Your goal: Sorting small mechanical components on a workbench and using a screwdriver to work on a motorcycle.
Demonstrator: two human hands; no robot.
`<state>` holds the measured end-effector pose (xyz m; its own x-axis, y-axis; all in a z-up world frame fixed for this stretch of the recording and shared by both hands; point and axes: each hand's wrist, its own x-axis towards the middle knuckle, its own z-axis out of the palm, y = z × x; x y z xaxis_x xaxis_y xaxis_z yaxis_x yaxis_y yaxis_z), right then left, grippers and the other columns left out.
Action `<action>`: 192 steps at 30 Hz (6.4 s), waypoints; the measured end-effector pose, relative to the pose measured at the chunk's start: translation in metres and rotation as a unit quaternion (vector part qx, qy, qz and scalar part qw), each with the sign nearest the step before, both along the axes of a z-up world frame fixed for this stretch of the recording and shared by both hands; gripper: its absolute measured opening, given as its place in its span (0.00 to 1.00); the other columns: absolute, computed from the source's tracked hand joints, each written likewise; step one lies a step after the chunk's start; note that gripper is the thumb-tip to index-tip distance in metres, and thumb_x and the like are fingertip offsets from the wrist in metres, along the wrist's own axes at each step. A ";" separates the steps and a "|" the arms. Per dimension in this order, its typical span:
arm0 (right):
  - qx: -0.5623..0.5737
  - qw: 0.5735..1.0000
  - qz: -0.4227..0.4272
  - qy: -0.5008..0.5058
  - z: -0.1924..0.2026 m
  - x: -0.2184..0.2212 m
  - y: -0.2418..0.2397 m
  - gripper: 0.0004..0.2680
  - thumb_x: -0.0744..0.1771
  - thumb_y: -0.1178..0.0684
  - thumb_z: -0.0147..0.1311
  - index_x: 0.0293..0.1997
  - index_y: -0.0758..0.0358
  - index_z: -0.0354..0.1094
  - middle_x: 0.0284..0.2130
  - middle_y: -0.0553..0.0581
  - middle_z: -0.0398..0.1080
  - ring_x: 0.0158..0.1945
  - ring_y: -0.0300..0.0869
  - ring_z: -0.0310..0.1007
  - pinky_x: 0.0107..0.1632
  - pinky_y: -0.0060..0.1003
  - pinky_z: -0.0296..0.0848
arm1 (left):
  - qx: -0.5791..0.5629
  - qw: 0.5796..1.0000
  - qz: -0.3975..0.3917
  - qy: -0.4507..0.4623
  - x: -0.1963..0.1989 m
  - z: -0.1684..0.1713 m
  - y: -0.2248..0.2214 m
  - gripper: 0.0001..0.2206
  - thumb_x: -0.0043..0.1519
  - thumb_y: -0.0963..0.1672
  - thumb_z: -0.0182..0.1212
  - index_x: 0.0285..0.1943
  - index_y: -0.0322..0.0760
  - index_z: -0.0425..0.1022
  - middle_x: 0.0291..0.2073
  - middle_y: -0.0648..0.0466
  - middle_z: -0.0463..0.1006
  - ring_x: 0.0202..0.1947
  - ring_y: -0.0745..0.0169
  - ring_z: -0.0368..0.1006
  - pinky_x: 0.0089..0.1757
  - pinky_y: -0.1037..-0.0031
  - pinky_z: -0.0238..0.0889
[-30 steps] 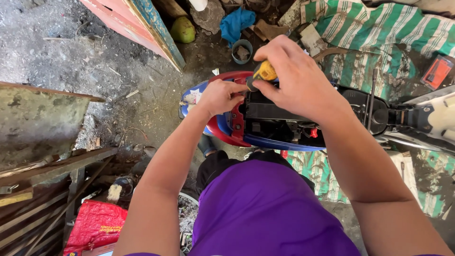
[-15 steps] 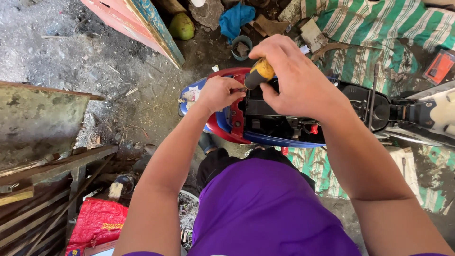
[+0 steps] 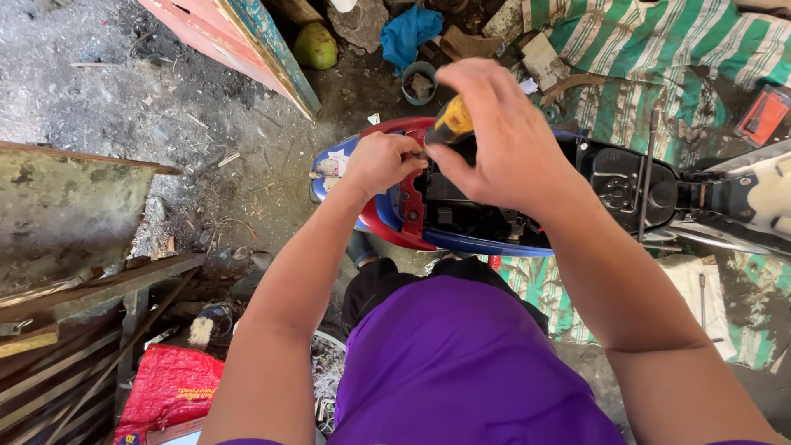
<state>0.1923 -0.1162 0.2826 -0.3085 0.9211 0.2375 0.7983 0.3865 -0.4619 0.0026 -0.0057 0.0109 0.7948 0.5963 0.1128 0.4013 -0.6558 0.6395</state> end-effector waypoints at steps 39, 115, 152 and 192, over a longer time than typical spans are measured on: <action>-0.110 0.865 -0.171 0.459 -0.187 0.038 0.018 0.23 0.61 0.71 0.39 0.60 0.61 0.70 0.49 0.56 0.74 0.55 0.44 0.77 0.60 0.39 0.81 | -0.117 0.976 0.081 -0.167 -0.013 0.040 -0.014 0.10 0.72 0.49 0.70 0.49 0.40 0.87 0.39 0.44 0.88 0.38 0.34 0.84 0.38 0.52 0.80; -0.132 0.864 -0.316 0.368 -0.133 0.084 -0.191 0.13 0.74 0.61 0.56 0.67 0.69 0.62 0.35 0.64 0.77 0.25 0.45 0.78 0.33 0.41 0.78 | -0.787 0.434 0.017 -0.438 0.010 0.077 -0.177 0.28 0.81 0.51 0.45 0.80 0.21 0.67 0.74 0.26 0.69 0.72 0.29 0.71 0.67 0.50 0.72; -0.252 0.525 -0.282 0.763 -0.225 0.225 -0.143 0.16 0.75 0.32 0.43 0.49 0.54 0.63 0.33 0.58 0.73 0.35 0.49 0.79 0.38 0.57 0.91 | -0.207 0.942 0.180 0.195 0.176 0.028 -0.313 0.24 0.65 0.63 0.60 0.40 0.48 0.85 0.36 0.48 0.84 0.44 0.36 0.82 0.44 0.50 0.76; -0.593 0.726 0.289 -0.194 -0.263 0.012 0.069 0.12 0.63 0.65 0.58 0.46 0.58 0.85 0.65 0.73 0.72 0.49 0.57 0.86 0.46 0.45 0.88 | -0.248 0.674 0.696 0.018 0.013 -0.072 -0.575 0.28 0.67 0.56 0.69 0.20 0.38 0.68 0.19 0.39 0.73 0.29 0.33 0.78 0.33 0.55 0.69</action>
